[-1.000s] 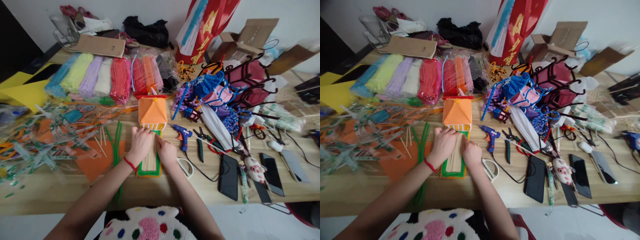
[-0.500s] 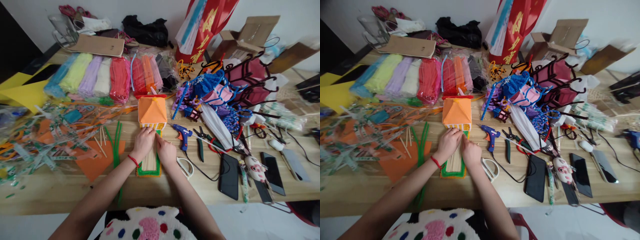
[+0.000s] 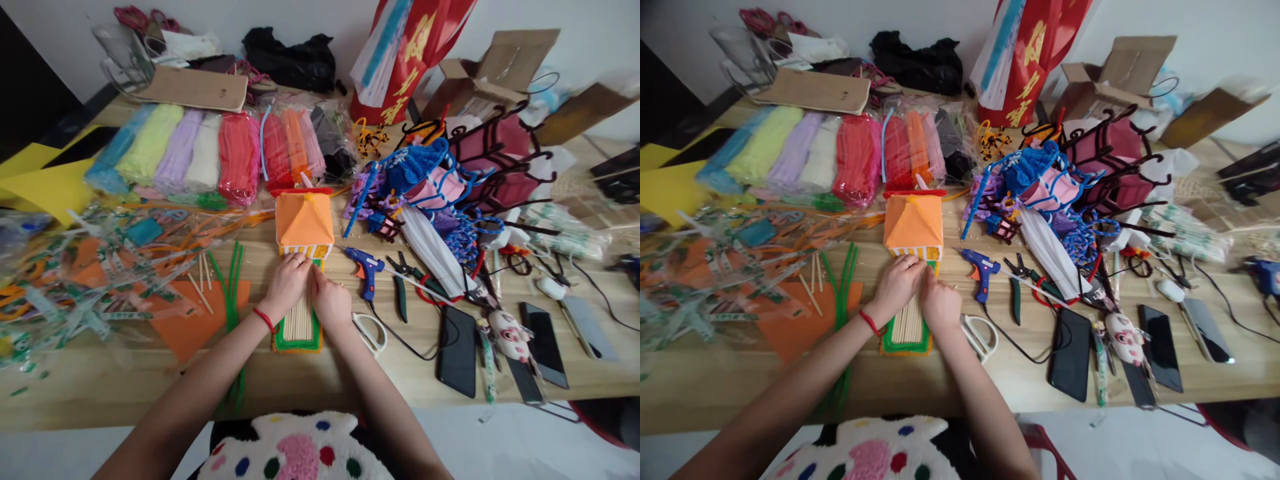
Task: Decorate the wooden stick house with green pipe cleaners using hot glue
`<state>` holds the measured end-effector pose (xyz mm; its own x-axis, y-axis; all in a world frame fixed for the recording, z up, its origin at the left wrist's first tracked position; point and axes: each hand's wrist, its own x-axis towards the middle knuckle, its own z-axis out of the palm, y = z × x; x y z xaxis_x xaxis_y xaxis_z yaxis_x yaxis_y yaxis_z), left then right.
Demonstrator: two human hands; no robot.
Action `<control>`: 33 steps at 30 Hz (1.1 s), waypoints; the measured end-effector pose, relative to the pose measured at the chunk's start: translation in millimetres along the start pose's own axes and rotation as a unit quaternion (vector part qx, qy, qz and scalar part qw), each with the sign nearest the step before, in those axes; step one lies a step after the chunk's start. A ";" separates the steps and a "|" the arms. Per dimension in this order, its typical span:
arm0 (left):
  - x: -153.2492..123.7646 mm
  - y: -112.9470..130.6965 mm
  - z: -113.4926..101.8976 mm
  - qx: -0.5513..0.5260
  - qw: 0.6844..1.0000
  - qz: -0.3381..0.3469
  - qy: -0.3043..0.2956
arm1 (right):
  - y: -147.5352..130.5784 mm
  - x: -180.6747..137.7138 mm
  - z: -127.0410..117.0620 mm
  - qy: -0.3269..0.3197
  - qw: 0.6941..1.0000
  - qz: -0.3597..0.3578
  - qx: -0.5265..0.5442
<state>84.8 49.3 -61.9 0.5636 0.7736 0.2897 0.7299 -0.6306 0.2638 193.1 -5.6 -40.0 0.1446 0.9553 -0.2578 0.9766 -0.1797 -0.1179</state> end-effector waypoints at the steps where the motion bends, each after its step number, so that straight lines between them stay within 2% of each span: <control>1: 0.0 0.4 0.0 -0.004 1.000 -0.001 -0.001 | -0.8 0.3 0.4 0.001 1.000 -0.002 -0.003; 9: -1.2 0.5 1.1 -0.034 0.999 -0.019 0.003 | -2.8 -0.2 2.3 0.019 1.000 -0.004 -0.015; 17: -2.8 -1.3 9.6 -0.062 0.995 -0.072 0.017 | -1.8 -4.5 1.0 0.032 0.999 -0.009 -0.010; 28: -4.5 1.1 -2.9 -0.043 0.998 -0.028 -0.032 | -8.1 0.3 -5.8 -0.008 1.000 0.004 -0.002; 33: -8.4 0.6 -4.6 -0.050 0.998 -0.024 -0.032 | -4.2 0.8 -11.0 -0.018 0.999 0.012 0.037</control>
<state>78.8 42.1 -59.9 0.5547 0.8038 0.2152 0.7168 -0.5929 0.3670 190.9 -1.5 -29.1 0.1605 0.9417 -0.2958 0.9584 -0.2203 -0.1813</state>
